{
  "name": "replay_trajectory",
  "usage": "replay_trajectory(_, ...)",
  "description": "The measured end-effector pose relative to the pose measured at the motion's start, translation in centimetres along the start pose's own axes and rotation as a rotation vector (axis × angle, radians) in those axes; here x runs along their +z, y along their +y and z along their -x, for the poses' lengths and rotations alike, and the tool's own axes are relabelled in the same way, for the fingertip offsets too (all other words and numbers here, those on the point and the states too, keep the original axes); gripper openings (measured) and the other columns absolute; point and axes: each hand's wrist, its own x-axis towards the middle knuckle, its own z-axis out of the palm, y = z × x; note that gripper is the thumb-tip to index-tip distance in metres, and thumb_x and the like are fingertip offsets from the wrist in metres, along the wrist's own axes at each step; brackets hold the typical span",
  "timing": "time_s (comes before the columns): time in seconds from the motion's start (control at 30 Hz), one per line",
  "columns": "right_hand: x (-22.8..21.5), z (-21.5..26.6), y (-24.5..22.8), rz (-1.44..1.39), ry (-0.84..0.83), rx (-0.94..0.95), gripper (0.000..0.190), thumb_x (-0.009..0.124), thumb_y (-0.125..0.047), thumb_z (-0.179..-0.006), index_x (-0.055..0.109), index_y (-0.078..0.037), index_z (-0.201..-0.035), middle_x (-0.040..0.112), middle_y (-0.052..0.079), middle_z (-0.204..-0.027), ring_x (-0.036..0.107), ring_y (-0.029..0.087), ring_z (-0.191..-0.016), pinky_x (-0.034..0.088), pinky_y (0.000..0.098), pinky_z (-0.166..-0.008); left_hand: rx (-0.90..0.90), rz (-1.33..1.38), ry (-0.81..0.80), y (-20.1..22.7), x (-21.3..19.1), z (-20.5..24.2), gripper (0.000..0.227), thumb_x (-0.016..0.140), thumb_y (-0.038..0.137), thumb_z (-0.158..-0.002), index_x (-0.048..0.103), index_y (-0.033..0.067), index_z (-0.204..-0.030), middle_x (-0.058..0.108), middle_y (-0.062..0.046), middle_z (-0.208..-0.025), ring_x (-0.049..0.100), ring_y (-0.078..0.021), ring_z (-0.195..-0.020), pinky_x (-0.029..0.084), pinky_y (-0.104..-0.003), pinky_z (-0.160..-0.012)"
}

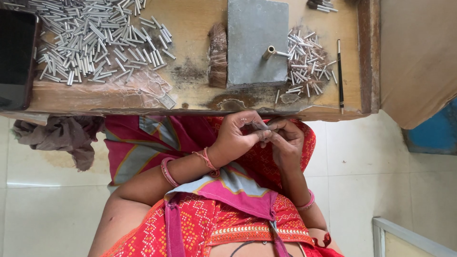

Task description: The person sits at a workbench covered with many small silver cylindrical parts and works on them one at a time, holding each piece in the lap area and manipulating it between the fingers of both hands before returning it to the bench. A stone slab with a brass fitting and a pen-like tool rest on the bench.

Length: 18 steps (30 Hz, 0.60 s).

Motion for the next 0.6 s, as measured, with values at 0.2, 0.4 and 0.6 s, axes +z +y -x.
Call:
replay_trajectory(0.2,-0.2,-0.2,0.4,-0.024,-0.002,0.026,0.008,0.066,0.004,-0.094,0.064,0.006,-0.102,0.07,0.012,-0.094,0.067,0.015,-0.077,0.057,0.0298,-0.067,-0.015,-0.061,0.018,-0.1,0.1,0.1,0.013,0.074,-0.004,-0.091,0.064,0.0023,-0.086,0.069,-0.001,-0.081,0.063,-0.005,-0.076,0.053,-0.023,-0.068)
replay_trajectory(0.4,-0.9,-0.3,1.3,-0.036,-0.028,0.016,0.009,0.065,0.002,-0.096,0.063,0.006,-0.103,0.069,0.012,-0.093,0.067,0.016,-0.077,0.057,0.0301,-0.07,-0.011,-0.095,0.021,-0.1,0.1,0.2,0.012,0.074,-0.002,-0.093,0.065,0.0029,-0.086,0.069,0.0,-0.08,0.062,-0.0039,-0.075,0.051,-0.022,-0.067)
replay_trajectory(0.6,-1.2,-0.3,1.9,-0.056,-0.07,0.067,0.013,0.062,0.0,-0.097,0.063,0.008,-0.106,0.071,0.016,-0.098,0.067,0.018,-0.079,0.055,0.0297,-0.073,-0.015,-0.11,0.025,-0.2,0.1,0.4,0.01,0.074,-0.002,-0.094,0.067,0.0025,-0.089,0.068,0.0,-0.08,0.061,-0.0037,-0.075,0.05,-0.022,-0.067)
